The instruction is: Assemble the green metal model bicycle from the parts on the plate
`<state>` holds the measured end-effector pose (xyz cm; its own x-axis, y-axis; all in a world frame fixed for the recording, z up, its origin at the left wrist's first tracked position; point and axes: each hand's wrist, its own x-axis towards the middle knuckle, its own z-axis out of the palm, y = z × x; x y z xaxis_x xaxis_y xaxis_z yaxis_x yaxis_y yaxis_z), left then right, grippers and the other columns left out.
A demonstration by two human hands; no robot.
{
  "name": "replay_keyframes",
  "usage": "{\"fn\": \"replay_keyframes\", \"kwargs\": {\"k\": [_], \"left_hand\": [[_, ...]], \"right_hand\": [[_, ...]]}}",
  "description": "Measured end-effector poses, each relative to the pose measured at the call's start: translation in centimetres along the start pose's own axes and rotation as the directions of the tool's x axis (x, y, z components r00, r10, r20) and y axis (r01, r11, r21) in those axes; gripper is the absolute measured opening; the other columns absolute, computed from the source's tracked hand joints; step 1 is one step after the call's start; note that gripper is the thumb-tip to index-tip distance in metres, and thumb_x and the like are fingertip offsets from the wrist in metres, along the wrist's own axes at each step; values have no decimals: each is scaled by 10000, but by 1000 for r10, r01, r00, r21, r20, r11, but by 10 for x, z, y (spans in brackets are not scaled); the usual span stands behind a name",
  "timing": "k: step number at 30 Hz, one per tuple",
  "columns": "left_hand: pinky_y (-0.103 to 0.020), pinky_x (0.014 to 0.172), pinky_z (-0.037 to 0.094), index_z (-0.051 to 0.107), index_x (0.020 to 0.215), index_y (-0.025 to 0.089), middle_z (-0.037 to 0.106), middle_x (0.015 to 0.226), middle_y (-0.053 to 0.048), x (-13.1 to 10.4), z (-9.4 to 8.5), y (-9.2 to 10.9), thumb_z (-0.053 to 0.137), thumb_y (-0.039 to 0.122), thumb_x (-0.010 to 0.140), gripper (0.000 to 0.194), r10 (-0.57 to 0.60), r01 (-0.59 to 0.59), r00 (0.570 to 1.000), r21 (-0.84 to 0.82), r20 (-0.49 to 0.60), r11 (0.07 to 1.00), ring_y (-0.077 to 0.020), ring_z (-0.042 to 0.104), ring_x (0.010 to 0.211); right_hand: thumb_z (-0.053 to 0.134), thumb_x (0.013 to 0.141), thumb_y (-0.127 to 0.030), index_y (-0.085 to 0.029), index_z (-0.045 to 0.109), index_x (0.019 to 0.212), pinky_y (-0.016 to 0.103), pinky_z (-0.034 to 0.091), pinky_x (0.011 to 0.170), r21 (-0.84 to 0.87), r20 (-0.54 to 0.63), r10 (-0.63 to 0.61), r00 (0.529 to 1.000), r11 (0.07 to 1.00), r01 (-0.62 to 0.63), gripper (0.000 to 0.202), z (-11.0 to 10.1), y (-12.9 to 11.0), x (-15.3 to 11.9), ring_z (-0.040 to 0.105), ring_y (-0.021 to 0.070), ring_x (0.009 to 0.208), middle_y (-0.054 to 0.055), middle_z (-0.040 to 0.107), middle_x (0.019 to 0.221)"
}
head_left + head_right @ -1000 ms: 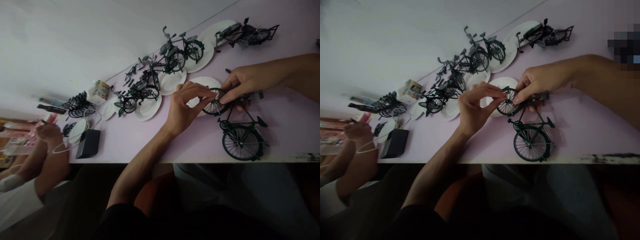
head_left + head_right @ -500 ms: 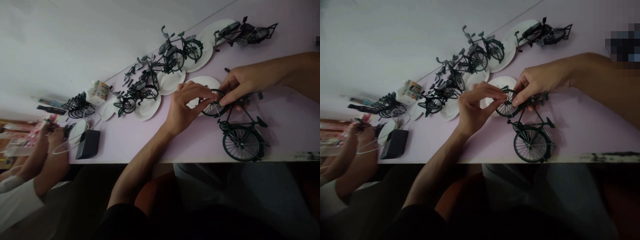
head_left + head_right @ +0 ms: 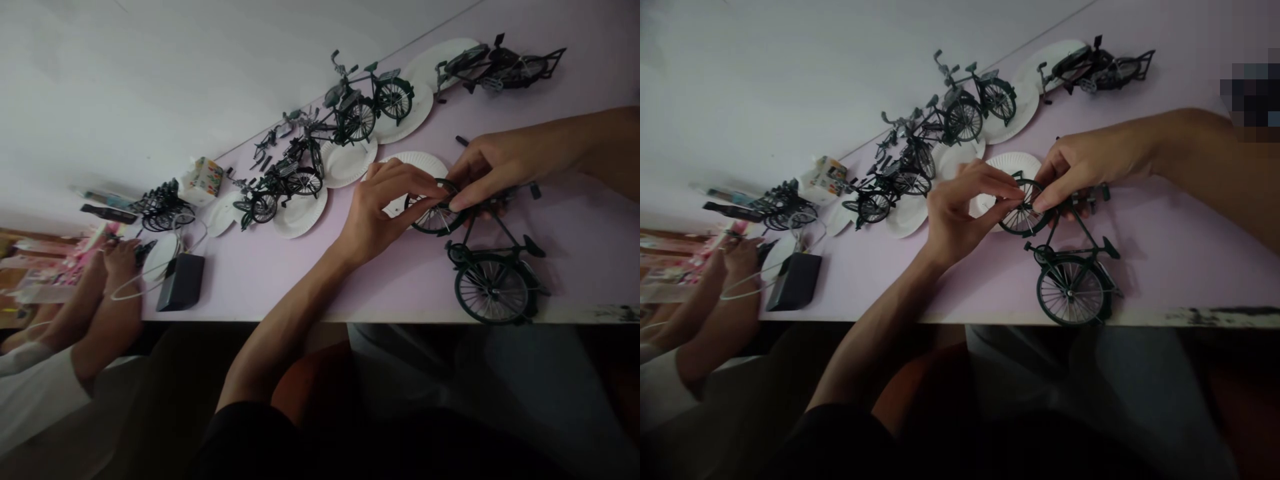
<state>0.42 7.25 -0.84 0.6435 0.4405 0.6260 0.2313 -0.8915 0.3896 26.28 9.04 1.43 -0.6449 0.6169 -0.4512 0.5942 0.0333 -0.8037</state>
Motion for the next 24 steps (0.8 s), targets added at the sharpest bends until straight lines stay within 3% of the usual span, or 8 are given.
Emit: {"fn": "replay_keyframes", "kwargs": {"k": [6,16,21,24], "left_hand": [[-437,975,591,781,1090,326,823,1051,-15,0,-2,-2,694,350,1053,97,-32,31,996,16,78,999,-222,781,1070],[-385,900,578,751,1121,252,811,1067,-46,3,0,-3,632,335,1092,148,155,-154,988,-54,16,987,-198,762,1023],[-410,1003,590,739,1188,244,770,1173,-77,5,-8,-1,616,374,1089,204,135,-128,989,-113,52,985,-230,735,1134],[-455,1124,544,680,1337,234,727,1323,-118,6,-17,-6,677,518,1037,414,116,-105,989,-118,91,987,-290,677,1291]], "right_hand": [[785,875,-615,-194,816,1195,247,509,691,-16,-17,21,1000,1000,-21,530,0,-3,-1,669,80,716,-28,788,911],[790,864,-651,-162,815,1133,254,480,602,5,-7,-89,996,996,89,559,-1,4,-1,619,83,624,-12,733,760],[810,835,-639,-169,824,1052,235,458,591,24,-27,-92,995,995,93,518,-1,4,0,612,65,618,-37,737,762],[798,858,-606,-163,827,1080,252,442,594,27,-15,-81,997,996,81,496,-2,5,0,603,62,608,-38,738,745]]}}
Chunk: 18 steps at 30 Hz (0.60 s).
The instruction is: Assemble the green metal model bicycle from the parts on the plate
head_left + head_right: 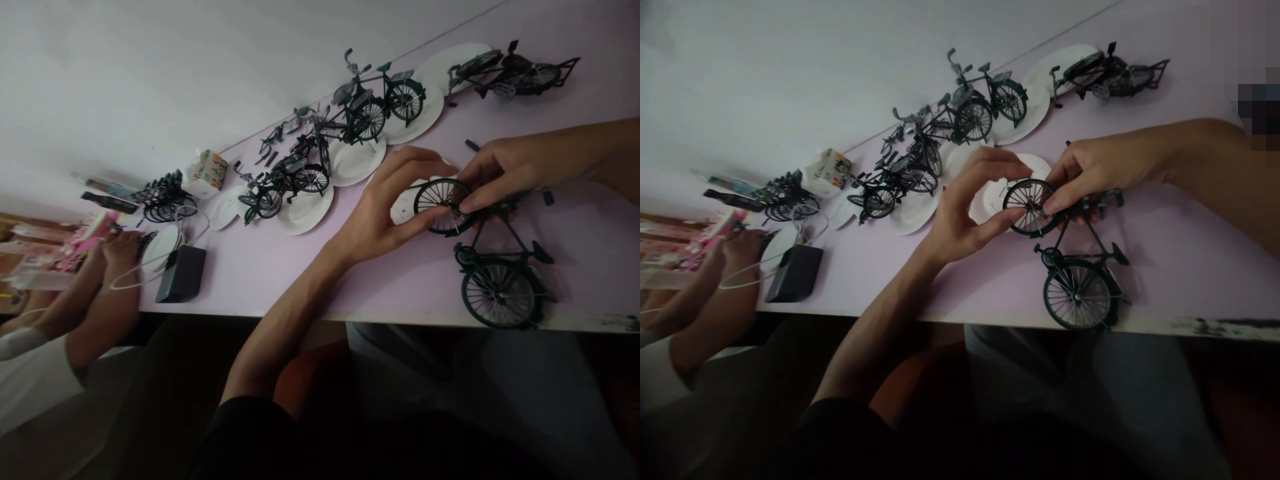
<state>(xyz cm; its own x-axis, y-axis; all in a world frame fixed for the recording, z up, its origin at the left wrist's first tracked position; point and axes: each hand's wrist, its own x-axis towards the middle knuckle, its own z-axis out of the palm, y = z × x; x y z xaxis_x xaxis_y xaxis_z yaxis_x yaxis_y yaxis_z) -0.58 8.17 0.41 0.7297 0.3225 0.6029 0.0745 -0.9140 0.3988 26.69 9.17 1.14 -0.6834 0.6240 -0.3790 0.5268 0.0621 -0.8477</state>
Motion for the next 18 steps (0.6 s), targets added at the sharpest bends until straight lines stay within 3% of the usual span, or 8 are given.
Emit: {"fn": "replay_keyframes", "kwargs": {"k": [3,5,11,18], "left_hand": [[-516,1228,474,568,1501,223,642,1512,-148,-3,-4,-7,759,653,938,734,-3,5,995,-14,99,1000,-347,591,1447],[-513,1240,467,533,1549,221,614,1563,-151,-5,-3,-10,779,675,911,821,-14,20,988,-40,153,999,-344,586,1466],[-494,1232,434,652,1445,230,697,1481,-134,-5,2,-5,760,692,913,713,-116,110,974,44,196,993,-317,614,1451],[-513,1197,446,701,1406,287,677,1515,-105,-5,1,-6,725,696,918,637,-79,76,980,26,184,997,-312,624,1442]], "right_hand": [[799,868,-572,-148,829,1067,262,474,633,38,29,-26,999,999,25,470,-1,1,0,644,78,650,-23,756,769],[802,870,-557,-147,832,1045,268,497,666,66,31,-35,999,997,33,447,-1,2,-1,674,89,690,-8,784,818],[815,864,-524,-124,841,1031,285,501,696,65,2,-47,999,997,47,434,0,1,-2,669,82,661,-1,783,790],[821,855,-524,-138,846,998,273,498,711,66,11,-30,999,997,29,412,0,1,-1,670,80,677,-6,790,794]]}}
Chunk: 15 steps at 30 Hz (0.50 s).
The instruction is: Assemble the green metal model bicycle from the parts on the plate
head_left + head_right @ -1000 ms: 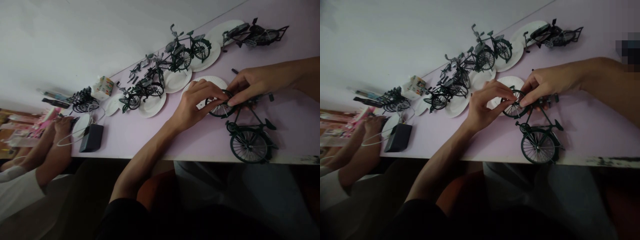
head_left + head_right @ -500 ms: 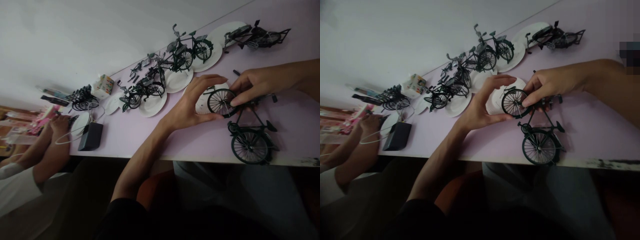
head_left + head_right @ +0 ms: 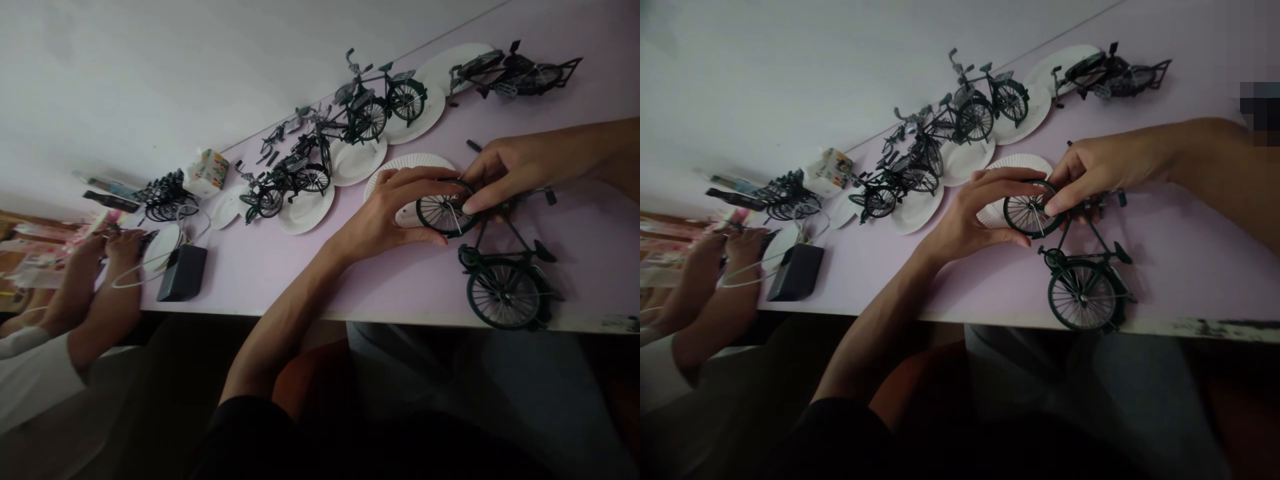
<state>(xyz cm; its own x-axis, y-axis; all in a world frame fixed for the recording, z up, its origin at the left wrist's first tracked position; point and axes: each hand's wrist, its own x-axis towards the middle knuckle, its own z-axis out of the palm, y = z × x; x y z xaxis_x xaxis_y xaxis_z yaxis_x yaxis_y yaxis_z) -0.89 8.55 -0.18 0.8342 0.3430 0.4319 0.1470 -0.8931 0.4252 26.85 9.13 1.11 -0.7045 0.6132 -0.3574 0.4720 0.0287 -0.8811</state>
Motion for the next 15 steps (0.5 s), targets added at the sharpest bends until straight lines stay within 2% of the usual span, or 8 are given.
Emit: {"fn": "replay_keyframes", "kwargs": {"k": [6,12,15], "left_hand": [[-508,1191,457,719,1376,229,669,1519,-142,0,1,-3,687,703,933,649,33,-33,999,1,3,999,-305,630,1435],[-545,1226,439,707,1418,353,646,1550,-76,-1,3,-10,667,719,948,596,34,-33,999,-20,14,999,-321,609,1454],[-559,1245,439,672,1448,357,630,1553,-72,-1,7,-11,689,743,931,645,23,-25,1000,-115,-11,993,-335,586,1477]], "right_hand": [[809,859,-547,-146,845,991,259,511,707,-20,0,-25,1000,999,25,423,0,0,-1,667,72,651,-11,789,783],[799,866,-569,-156,840,984,248,510,686,-43,16,-35,999,998,36,432,0,0,-2,656,70,642,-18,781,778],[776,897,-566,-166,835,985,234,499,657,-62,30,-54,998,997,56,414,0,-2,-2,619,55,607,-42,738,714]]}}
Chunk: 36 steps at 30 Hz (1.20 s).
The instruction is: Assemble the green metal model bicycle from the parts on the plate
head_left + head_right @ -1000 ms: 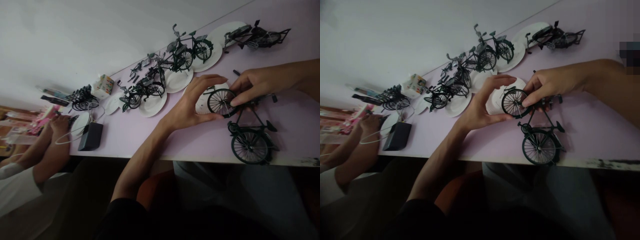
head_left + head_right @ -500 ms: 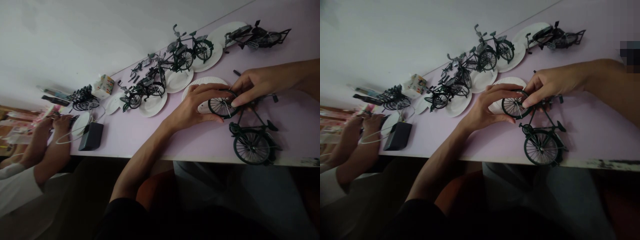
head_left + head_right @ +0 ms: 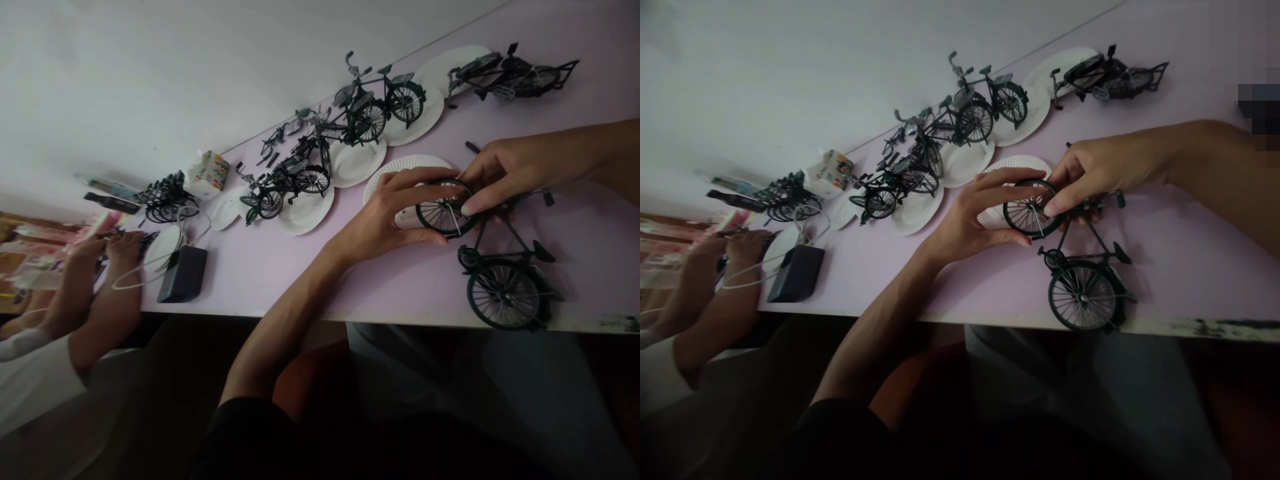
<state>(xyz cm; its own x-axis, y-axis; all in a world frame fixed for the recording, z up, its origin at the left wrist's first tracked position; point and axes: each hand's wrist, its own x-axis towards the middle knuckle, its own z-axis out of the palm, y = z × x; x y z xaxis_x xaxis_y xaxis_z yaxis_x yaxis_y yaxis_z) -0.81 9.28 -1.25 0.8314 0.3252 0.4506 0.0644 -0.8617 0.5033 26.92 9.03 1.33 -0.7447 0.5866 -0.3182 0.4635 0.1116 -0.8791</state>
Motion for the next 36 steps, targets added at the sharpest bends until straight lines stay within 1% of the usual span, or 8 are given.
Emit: {"fn": "replay_keyframes", "kwargs": {"k": [2,4,8,11,16,23,30,36], "left_hand": [[-540,1228,476,627,1473,328,613,1554,-82,0,4,4,702,767,913,716,-63,57,997,-129,-43,990,-340,580,1479],[-495,1161,543,596,1462,303,615,1532,-90,1,7,11,672,773,936,709,-199,173,977,-263,-76,949,-324,632,1411],[-388,972,617,606,1338,243,718,1294,-97,5,11,28,579,741,1012,595,-468,390,877,-406,-110,827,-249,734,1156],[-317,788,613,608,1274,221,747,1082,-67,8,13,36,625,720,998,570,-555,457,827,-469,-88,755,-194,738,938],[-260,608,538,597,1248,232,756,1030,-45,11,16,42,677,690,980,536,-597,498,802,-546,-5,674,-149,694,776],[-278,653,526,598,1193,220,712,913,-11,14,21,37,695,545,1012,385,-595,478,804,-573,-21,666,-137,673,764],[-295,629,495,610,1184,227,648,808,12,13,20,37,738,604,967,454,-568,469,822,-518,-39,715,-134,626,702],[-309,668,482,626,1184,237,664,905,-11,13,18,36,724,610,967,443,-538,456,843,-517,-11,725,-145,608,756]], "right_hand": [[769,905,-569,-165,829,987,229,489,632,-7,12,1,1000,1000,-1,417,0,-1,0,621,60,621,-41,733,725],[769,901,-581,-157,824,978,231,482,615,5,13,14,1000,1000,-14,435,1,-2,0,640,78,658,-26,735,746],[816,858,-611,-152,821,944,238,468,575,56,-6,48,999,997,-48,466,4,-4,0,609,83,633,-6,719,735],[845,824,-640,-143,816,923,241,480,565,78,0,52,999,996,-52,507,5,-4,0,612,91,631,1,701,737],[842,825,-628,-119,828,989,256,498,604,71,-6,71,997,995,-70,535,4,-4,1,639,101,658,11,725,770],[850,802,-604,-133,832,971,244,467,601,52,-30,105,994,993,-103,500,5,-4,3,623,72,630,-26,721,733],[835,828,-614,-151,831,959,253,483,578,23,-19,71,997,997,-70,482,5,-4,4,640,95,649,14,754,766],[834,828,-603,-164,833,966,247,445,561,30,-2,79,997,996,-79,460,6,-8,5,600,73,611,-14,726,735]]}}
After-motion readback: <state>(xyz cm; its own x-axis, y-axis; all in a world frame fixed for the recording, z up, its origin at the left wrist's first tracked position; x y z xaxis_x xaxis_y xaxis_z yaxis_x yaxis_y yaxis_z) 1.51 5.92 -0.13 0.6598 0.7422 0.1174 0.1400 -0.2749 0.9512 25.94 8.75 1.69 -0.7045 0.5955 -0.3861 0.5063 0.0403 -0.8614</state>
